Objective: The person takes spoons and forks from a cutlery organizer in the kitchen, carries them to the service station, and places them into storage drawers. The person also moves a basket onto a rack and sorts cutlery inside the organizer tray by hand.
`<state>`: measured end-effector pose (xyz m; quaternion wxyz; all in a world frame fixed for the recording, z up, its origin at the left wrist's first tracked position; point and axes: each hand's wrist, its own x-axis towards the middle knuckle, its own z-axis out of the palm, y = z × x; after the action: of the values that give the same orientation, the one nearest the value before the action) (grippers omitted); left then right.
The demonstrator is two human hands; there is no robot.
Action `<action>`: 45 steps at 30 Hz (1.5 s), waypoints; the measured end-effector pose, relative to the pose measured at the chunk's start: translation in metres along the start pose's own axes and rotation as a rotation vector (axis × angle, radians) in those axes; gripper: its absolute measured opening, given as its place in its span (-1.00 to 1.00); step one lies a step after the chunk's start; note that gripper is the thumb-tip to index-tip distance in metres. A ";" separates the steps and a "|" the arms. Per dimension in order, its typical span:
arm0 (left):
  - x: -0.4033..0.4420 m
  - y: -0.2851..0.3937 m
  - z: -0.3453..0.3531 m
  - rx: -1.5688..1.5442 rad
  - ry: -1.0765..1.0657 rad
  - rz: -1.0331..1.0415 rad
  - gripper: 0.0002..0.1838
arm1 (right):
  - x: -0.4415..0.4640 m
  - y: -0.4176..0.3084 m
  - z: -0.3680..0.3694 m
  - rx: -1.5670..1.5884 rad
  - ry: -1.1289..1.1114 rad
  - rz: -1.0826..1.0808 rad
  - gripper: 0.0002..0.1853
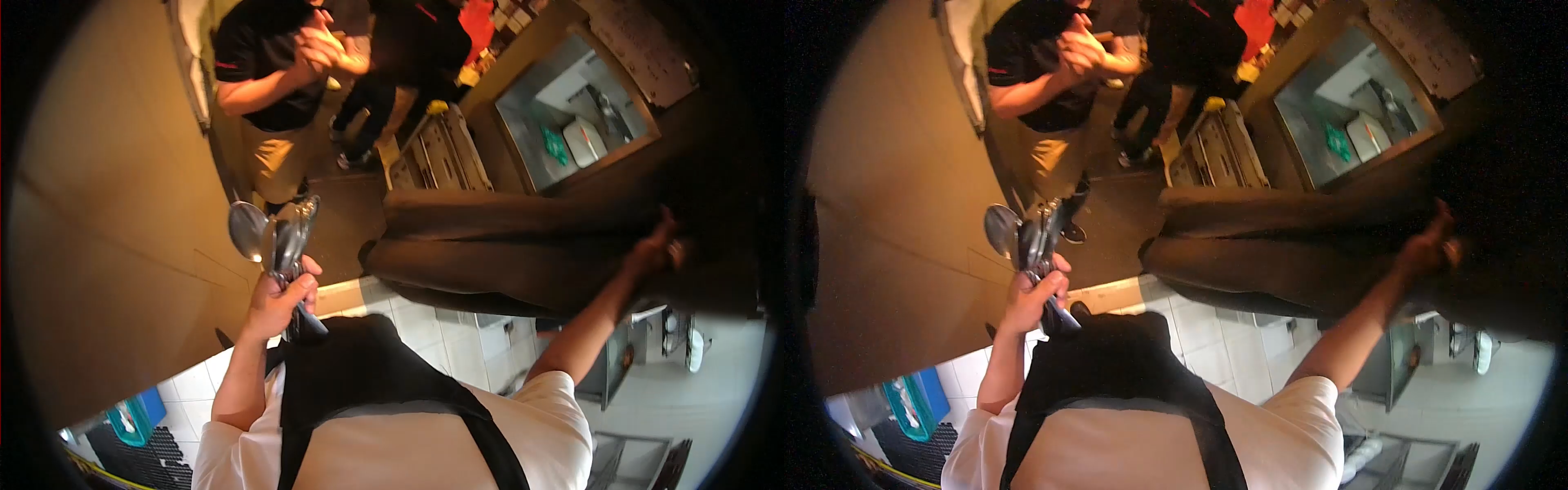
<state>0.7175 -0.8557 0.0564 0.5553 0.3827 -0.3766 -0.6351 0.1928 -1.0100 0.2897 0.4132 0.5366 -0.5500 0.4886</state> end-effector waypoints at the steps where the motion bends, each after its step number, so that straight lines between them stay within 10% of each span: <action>1: 0.008 0.000 -0.004 0.001 0.013 -0.017 -0.83 | 0.016 0.011 -0.021 0.027 0.135 0.115 -0.67; 5: 0.047 0.003 -0.019 0.149 0.080 -0.026 -0.83 | 0.040 0.006 -0.089 0.270 0.687 0.410 -0.69; 15: 0.161 0.011 -0.001 0.216 -0.150 -0.146 -0.87 | -0.106 0.016 -0.030 0.315 -0.821 0.743 -0.67; 26: 0.293 0.010 0.048 0.373 -0.376 -0.424 -0.88 | -0.018 0.039 -0.040 -0.078 -0.274 0.717 -0.45; 34: 0.414 -0.020 0.064 0.354 -0.422 -0.507 -0.91 | -0.030 0.085 -0.070 -0.222 -0.510 0.774 -0.38; 45: 0.595 -0.128 -0.009 0.253 0.025 -0.509 -0.83 | -0.085 0.050 0.019 -0.447 0.197 0.582 -0.51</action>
<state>0.6190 -1.4343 -0.1034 0.3304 0.5388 -0.3378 -0.6974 0.1516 -1.0153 0.1983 0.4150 0.2048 -0.7301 0.5028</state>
